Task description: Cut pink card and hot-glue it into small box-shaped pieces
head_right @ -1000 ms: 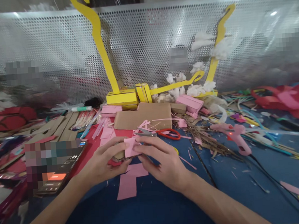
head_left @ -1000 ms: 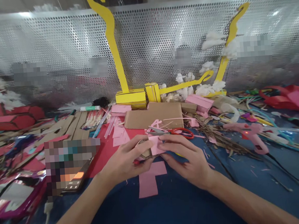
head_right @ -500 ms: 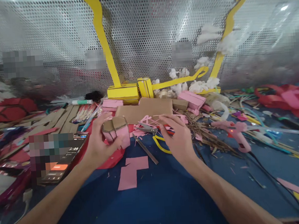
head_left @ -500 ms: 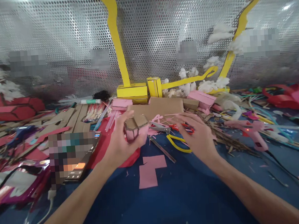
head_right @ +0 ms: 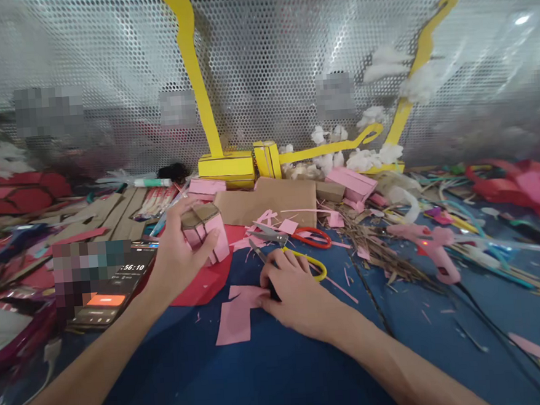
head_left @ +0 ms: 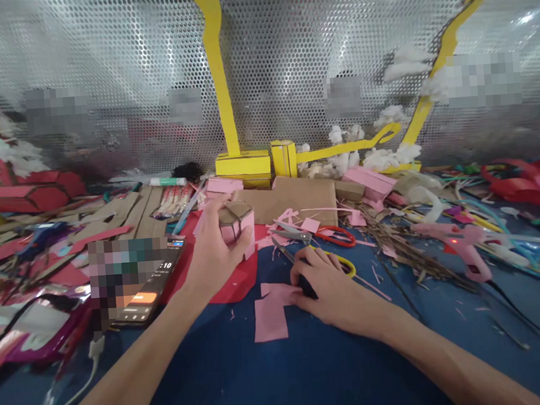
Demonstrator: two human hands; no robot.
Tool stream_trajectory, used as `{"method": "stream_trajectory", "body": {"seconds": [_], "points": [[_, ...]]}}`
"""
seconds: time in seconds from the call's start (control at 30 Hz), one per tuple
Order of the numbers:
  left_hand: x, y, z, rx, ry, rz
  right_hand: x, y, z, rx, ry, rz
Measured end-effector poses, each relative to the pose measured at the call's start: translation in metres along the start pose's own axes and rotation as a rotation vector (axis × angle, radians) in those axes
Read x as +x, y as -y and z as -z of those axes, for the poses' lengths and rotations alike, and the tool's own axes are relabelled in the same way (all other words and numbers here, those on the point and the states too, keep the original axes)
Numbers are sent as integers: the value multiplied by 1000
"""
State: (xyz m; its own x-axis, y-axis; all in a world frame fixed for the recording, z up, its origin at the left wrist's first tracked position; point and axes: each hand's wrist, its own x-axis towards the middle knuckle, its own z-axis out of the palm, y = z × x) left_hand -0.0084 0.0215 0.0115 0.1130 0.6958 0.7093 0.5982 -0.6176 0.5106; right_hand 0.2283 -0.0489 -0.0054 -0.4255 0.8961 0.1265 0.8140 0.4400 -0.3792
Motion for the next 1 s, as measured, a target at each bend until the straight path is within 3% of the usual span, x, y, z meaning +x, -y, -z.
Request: {"method": "stream_trajectory", "body": {"seconds": [0.13, 0.23, 0.3, 0.33, 0.4, 0.43, 0.53, 0.67, 0.77, 0.9, 1.0], "points": [[0, -2, 3, 121, -44, -103, 0, 2, 0, 63, 0, 13], [-4, -10, 8, 260, -148, -331, 1, 3, -1, 116, -57, 25], [-10, -19, 11, 289, -154, -525, 2, 1, -2, 164, -72, 17], [-13, -24, 11, 271, -90, -624, 3, 0, -2, 193, -76, 13], [-21, -32, 10, 214, 213, -800, 3, -3, -3, 249, -89, 25], [-25, -36, 7, 234, 328, -824, 3, -4, -3, 270, -91, 43], [-32, -39, -1, 247, 531, -581, 2, -7, -3, 290, -86, 76], [-34, -31, -5, 96, 636, -130, 2, -4, -2, 332, -123, 34], [-35, -24, -1, -6, 713, 47, 5, -4, 0, 343, -162, 14], [-34, -20, 5, -127, 690, 207, 8, -26, 11, 137, -223, -69], [-35, -19, 5, -276, 663, 368, 8, -56, 21, -88, -156, -142]]}}
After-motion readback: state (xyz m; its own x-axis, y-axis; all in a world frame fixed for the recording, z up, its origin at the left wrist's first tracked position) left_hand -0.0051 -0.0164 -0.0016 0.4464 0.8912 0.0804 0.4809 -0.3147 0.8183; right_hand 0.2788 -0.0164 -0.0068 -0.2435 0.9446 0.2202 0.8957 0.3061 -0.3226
